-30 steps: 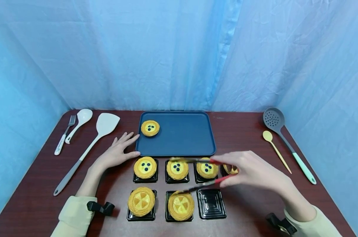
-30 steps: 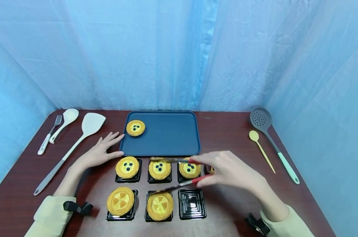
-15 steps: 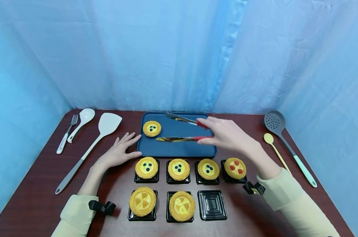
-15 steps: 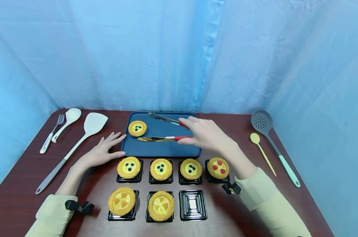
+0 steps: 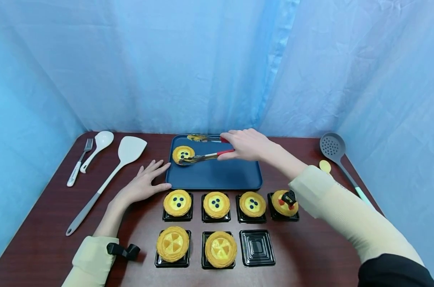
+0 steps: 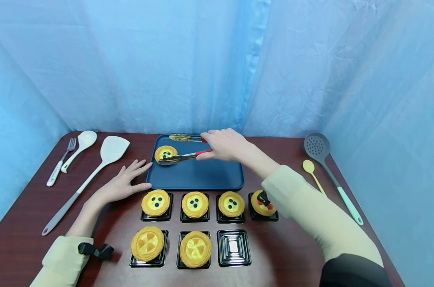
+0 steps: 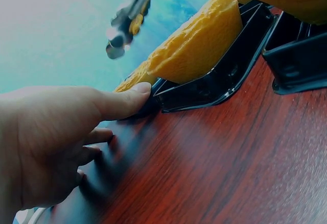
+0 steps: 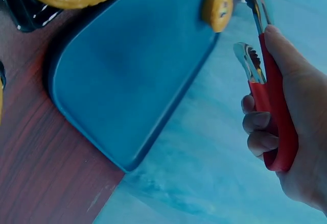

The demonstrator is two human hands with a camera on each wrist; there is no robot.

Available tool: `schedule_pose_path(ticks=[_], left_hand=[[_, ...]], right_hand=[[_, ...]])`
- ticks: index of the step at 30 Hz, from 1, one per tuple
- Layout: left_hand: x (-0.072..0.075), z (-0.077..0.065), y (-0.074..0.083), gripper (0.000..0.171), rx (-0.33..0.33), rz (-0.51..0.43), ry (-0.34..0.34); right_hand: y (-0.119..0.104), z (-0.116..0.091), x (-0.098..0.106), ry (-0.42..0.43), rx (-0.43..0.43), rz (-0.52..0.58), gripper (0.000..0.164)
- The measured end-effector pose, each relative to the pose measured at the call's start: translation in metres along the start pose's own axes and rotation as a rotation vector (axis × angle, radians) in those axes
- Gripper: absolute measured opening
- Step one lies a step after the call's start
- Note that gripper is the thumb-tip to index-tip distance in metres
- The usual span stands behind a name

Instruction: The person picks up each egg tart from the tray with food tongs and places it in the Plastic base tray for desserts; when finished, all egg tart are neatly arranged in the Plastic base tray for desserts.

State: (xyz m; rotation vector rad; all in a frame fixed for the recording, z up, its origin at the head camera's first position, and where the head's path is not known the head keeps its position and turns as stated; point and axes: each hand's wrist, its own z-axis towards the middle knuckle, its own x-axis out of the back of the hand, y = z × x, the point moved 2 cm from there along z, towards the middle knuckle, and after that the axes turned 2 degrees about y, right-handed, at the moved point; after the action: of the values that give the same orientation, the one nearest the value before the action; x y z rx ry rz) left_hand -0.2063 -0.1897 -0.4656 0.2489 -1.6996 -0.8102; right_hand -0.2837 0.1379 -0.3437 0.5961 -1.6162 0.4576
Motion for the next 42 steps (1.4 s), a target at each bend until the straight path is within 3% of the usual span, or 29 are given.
schedule_pose_path(ticks=[7, 21, 33, 42], left_hand=[[0.003, -0.004, 0.0, 0.081, 0.001, -0.003, 0.004], [0.004, -0.006, 0.0, 0.081, 0.005, -0.001, -0.002], [0.004, -0.007, 0.002, 0.08, 0.011, 0.004, 0.003], [0.002, -0.007, 0.003, 0.081, 0.009, 0.003, 0.0]], right_hand=[[-0.003, 0.022, -0.006, -0.055, 0.012, -0.053, 0.081], [-0.012, 0.041, -0.002, -0.095, 0.018, -0.132, 0.076], [-0.02, 0.049, -0.006, -0.118, 0.049, -0.162, 0.067], [-0.02, 0.048, -0.004, -0.129, 0.024, -0.163, 0.067]])
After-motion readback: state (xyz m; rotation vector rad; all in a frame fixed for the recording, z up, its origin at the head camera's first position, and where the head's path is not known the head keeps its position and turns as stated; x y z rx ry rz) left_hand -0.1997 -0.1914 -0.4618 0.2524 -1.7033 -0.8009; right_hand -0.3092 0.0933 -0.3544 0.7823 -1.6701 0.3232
